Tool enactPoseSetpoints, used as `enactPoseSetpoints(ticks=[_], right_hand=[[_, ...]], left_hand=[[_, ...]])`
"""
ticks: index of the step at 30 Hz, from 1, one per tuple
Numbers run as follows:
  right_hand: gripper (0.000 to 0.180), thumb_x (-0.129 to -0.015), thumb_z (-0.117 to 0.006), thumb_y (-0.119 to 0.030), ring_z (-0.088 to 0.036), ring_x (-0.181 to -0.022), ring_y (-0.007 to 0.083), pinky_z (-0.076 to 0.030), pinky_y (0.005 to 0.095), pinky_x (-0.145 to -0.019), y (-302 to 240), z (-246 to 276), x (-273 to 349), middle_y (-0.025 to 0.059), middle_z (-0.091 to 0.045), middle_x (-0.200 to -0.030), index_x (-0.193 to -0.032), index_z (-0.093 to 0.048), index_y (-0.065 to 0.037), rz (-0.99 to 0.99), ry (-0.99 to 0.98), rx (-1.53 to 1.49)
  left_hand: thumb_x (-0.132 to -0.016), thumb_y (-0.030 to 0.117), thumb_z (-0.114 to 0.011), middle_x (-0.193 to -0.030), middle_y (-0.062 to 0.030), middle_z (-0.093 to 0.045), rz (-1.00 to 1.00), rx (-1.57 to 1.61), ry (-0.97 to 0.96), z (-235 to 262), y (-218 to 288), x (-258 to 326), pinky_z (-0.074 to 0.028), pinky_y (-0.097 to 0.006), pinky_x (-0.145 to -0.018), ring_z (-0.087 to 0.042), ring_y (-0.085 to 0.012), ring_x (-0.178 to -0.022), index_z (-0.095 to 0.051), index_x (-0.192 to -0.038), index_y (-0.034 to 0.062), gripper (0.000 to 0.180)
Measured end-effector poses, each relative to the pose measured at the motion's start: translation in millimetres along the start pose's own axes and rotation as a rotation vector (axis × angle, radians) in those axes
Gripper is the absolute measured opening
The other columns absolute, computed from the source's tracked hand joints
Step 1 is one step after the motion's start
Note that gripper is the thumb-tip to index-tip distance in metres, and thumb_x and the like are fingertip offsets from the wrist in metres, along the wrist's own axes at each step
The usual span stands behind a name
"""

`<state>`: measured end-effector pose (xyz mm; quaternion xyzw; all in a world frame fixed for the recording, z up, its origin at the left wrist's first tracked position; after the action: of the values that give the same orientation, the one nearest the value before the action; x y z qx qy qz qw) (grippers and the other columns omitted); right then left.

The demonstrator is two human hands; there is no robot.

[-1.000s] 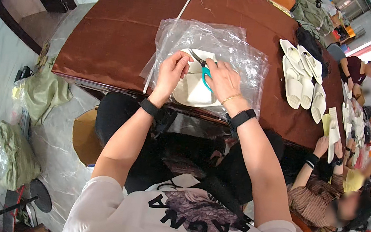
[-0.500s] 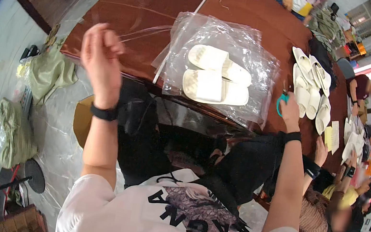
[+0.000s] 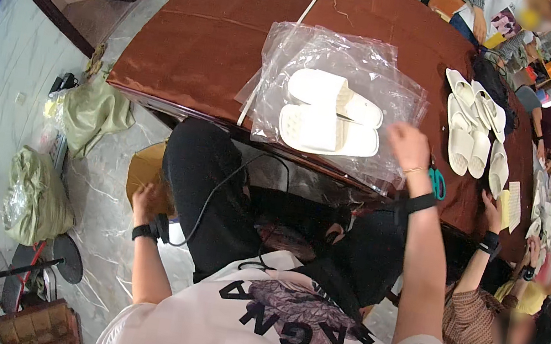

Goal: Packaging white slippers into plastic bags at a manufacturing workstation.

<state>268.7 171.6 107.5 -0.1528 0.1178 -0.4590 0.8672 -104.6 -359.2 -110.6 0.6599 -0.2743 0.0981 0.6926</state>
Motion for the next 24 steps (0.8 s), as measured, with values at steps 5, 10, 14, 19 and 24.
enactPoseSetpoints(ticks=[5, 10, 14, 19, 24], right_hand=[[0.038, -0.087, -0.063, -0.033, -0.06, -0.041, 0.0199, -0.046, 0.0308, -0.042, -110.1, -63.4, 25.7, 0.0137, -0.066, -0.074, -0.1, -0.063, 0.003, -0.012, -0.35, -0.581], [0.028, -0.084, -0.066, -0.021, -0.054, -0.037, 0.0168, -0.039, 0.0305, -0.033, -106.2, -95.1, 27.8, 0.0101, -0.061, -0.066, -0.093, -0.058, 0.004, -0.042, -0.285, -0.846], [0.021, -0.086, -0.064, -0.016, -0.05, -0.035, 0.0124, -0.034, 0.0257, -0.031, -102.3, -70.2, 36.0, 0.0063, -0.061, -0.066, -0.092, -0.057, 0.003, -0.129, -0.251, -1.067], [0.023, -0.089, -0.064, -0.023, -0.046, -0.036, 0.0082, -0.033, 0.0228, -0.033, -110.0, -25.3, 48.7, 0.0018, -0.056, -0.063, -0.091, -0.059, -0.001, -0.072, -0.279, -1.1], [0.033, -0.089, -0.063, -0.033, -0.056, -0.064, 0.0099, -0.044, 0.0262, -0.057, -89.2, 7.9, 75.9, 0.0056, -0.061, -0.076, -0.101, -0.061, -0.002, 0.001, -0.352, -0.78]], left_hand=[[-0.092, 0.016, -0.057, -0.095, -0.0073, -0.064, -0.191, -0.256, 0.095, -0.3, 6.5, 10.5, -0.05, -0.029, -0.071, -0.06, -0.0175, -0.084, -0.053, -0.118, -0.0007, 0.032], [-0.094, 0.014, -0.053, -0.113, -0.0111, -0.062, -0.611, -0.196, -0.001, -89.5, 145.0, 80.9, -0.044, -0.029, -0.091, -0.058, -0.0187, -0.103, -0.054, -0.123, -0.0031, 0.033], [-0.096, 0.013, -0.051, -0.114, -0.0087, -0.062, -0.718, -0.174, -0.507, -207.8, 212.5, 126.4, -0.045, -0.029, -0.091, -0.059, -0.0163, -0.103, -0.057, -0.119, -0.0025, 0.029], [-0.094, 0.016, -0.055, -0.112, -0.0091, -0.063, -0.594, -0.399, -0.841, -332.3, 192.6, 100.0, -0.049, -0.031, -0.085, -0.061, -0.0183, -0.1, -0.056, -0.121, -0.0004, 0.032], [-0.081, 0.018, -0.069, -0.132, -0.0194, -0.049, -1.149, -0.725, -0.648, -402.8, 154.2, 68.8, -0.045, -0.038, -0.095, -0.049, -0.0317, -0.12, -0.049, -0.13, 0.008, 0.054]])
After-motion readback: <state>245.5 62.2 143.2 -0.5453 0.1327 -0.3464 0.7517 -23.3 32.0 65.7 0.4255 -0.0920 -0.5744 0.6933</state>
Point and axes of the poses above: each hand's wrist, its own x-axis away from the middle knuckle, its own z-axis out of the back of the hand, y = z × x, the point moved 4 cm from there along -x, towards the middle knuckle
